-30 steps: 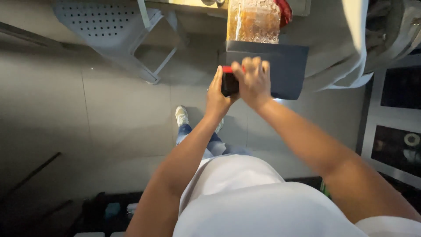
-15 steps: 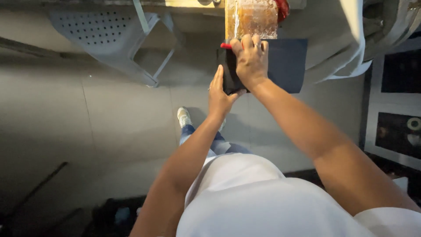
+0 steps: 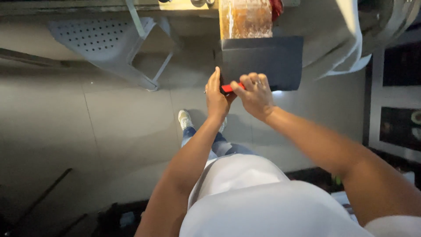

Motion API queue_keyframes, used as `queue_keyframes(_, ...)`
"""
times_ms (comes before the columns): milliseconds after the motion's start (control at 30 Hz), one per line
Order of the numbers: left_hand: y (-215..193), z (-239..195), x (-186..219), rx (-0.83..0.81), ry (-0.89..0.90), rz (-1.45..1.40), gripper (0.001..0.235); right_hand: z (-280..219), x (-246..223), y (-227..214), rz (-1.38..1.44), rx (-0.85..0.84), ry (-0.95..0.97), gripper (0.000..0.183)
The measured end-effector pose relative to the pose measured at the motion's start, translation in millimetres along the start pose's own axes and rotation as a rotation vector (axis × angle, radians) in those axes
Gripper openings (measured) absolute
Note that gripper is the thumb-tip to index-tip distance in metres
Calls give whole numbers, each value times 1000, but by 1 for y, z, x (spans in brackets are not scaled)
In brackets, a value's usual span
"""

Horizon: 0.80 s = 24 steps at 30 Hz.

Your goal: Applying an adhesive sheet to a board with a squeegee and painting a board with a roller.

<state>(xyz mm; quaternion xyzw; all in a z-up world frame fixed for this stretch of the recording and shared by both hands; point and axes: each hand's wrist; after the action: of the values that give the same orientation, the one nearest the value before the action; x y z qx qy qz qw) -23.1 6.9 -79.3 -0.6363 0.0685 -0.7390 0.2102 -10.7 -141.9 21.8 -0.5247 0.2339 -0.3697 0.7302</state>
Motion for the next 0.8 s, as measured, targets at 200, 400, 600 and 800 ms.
queue_keyframes(200,-4,2,9,26,34,-14,114,53,29,24,-41,77,91,32)
queue_keyframes(400,12,-8,-17,69,21,17,106,-11,0,-5,9,64,-28,21)
queue_keyframes(600,13,-5,-18,90,-20,34,110,14,9,-5,-17,20,-47,24)
queue_keyframes(800,-12,6,31,-8,-160,-30,98,82,37,21,-176,65,136,13)
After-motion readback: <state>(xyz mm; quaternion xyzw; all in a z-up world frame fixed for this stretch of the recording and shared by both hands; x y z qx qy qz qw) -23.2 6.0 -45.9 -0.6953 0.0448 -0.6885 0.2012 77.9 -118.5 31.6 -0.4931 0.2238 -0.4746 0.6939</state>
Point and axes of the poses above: each hand's wrist, its own z-axis towards the middle knuckle, its own y-axis out of the palm, x = y × z
